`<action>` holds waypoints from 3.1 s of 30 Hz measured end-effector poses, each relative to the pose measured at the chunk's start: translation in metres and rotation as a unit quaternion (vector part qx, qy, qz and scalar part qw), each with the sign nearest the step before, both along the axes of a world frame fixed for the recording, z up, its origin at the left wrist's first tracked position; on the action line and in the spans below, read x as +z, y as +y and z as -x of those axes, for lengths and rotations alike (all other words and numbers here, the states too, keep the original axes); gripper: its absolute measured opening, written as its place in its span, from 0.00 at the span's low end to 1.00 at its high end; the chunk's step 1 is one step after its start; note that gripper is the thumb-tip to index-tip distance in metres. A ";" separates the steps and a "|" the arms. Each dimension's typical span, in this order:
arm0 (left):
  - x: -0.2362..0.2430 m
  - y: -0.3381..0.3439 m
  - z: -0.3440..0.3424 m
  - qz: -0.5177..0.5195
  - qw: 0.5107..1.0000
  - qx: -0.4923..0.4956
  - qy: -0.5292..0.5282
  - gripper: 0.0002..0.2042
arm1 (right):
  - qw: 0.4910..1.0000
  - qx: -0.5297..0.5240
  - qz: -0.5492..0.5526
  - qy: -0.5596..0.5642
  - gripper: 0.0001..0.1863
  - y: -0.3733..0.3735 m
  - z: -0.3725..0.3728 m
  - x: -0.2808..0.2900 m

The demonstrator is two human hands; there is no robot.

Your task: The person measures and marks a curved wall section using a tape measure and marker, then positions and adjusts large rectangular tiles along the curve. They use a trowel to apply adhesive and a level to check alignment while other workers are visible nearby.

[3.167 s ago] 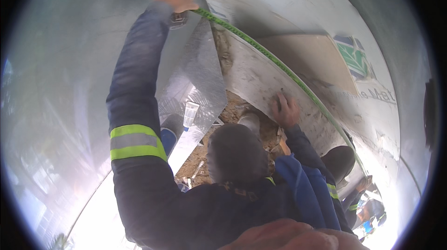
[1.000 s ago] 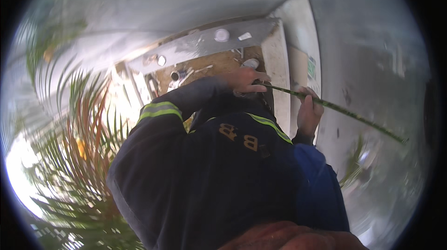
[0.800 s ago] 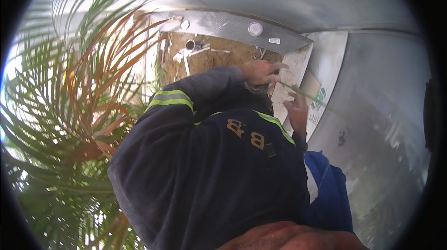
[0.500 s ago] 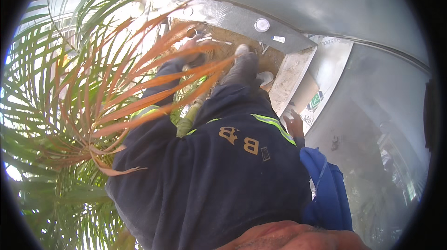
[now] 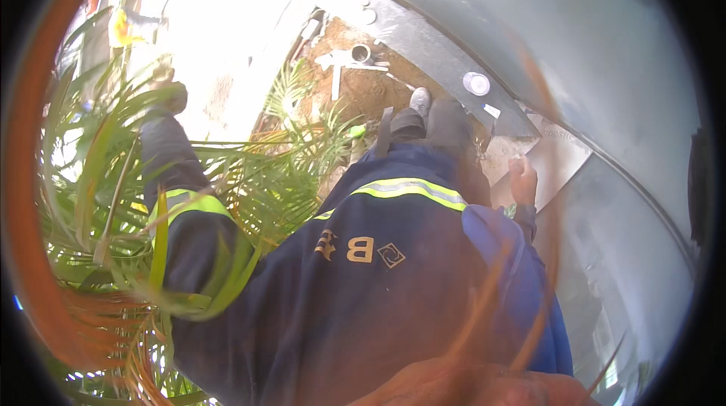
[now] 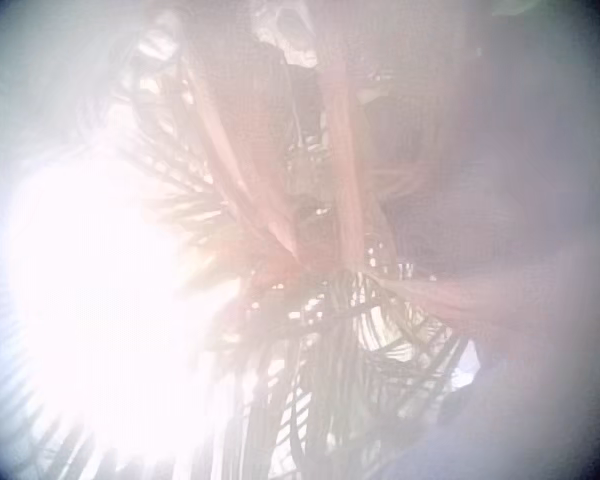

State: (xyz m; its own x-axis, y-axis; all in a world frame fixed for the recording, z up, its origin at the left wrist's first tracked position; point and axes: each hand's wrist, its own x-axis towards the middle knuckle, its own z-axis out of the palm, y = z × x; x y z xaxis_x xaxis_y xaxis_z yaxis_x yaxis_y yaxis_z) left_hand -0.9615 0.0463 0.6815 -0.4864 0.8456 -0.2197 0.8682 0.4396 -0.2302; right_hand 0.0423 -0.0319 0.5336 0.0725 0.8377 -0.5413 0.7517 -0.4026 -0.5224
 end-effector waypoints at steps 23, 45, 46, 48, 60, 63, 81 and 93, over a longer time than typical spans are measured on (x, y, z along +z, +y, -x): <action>0.132 -0.424 0.055 0.025 0.865 0.497 0.063 0.44 | 0.988 0.134 0.035 0.069 0.29 0.312 0.295 -0.107; -0.002 -0.573 0.245 -0.127 0.606 0.767 -0.170 0.36 | 0.869 0.450 -0.107 0.174 0.26 0.415 0.875 -0.085; -0.025 -0.579 0.260 -0.119 0.627 0.754 -0.156 0.36 | 0.829 0.526 -0.081 0.172 0.25 0.396 0.909 -0.130; -0.076 -0.570 0.291 -0.050 0.659 0.740 -0.126 0.34 | 0.750 0.655 0.035 0.081 0.25 0.353 0.983 -0.211; -0.411 -0.365 0.185 -0.049 0.712 0.621 -0.324 0.25 | 0.507 0.857 0.023 -0.085 0.39 0.147 1.295 -0.587; -0.483 -0.335 0.103 -0.103 0.657 0.643 -0.379 0.27 | 0.486 0.869 0.019 -0.091 0.38 0.108 1.310 -0.617; -0.615 -0.306 0.004 -0.280 0.374 0.782 -0.413 0.22 | 0.455 0.882 -0.070 -0.102 0.39 0.111 1.321 -0.675; -0.678 -0.403 0.017 -0.280 0.431 0.812 -0.277 0.23 | 0.428 0.897 -0.087 -0.066 0.32 0.105 1.327 -0.671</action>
State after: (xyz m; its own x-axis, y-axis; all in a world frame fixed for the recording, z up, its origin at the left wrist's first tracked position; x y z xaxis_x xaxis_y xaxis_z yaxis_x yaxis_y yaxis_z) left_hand -0.9785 -0.3566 0.0033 -0.5415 -0.5151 -0.6644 -0.8346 0.4241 0.3514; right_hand -1.2845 0.0735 -0.1375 -0.7518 -0.3637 -0.5501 -0.2028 0.9213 -0.3318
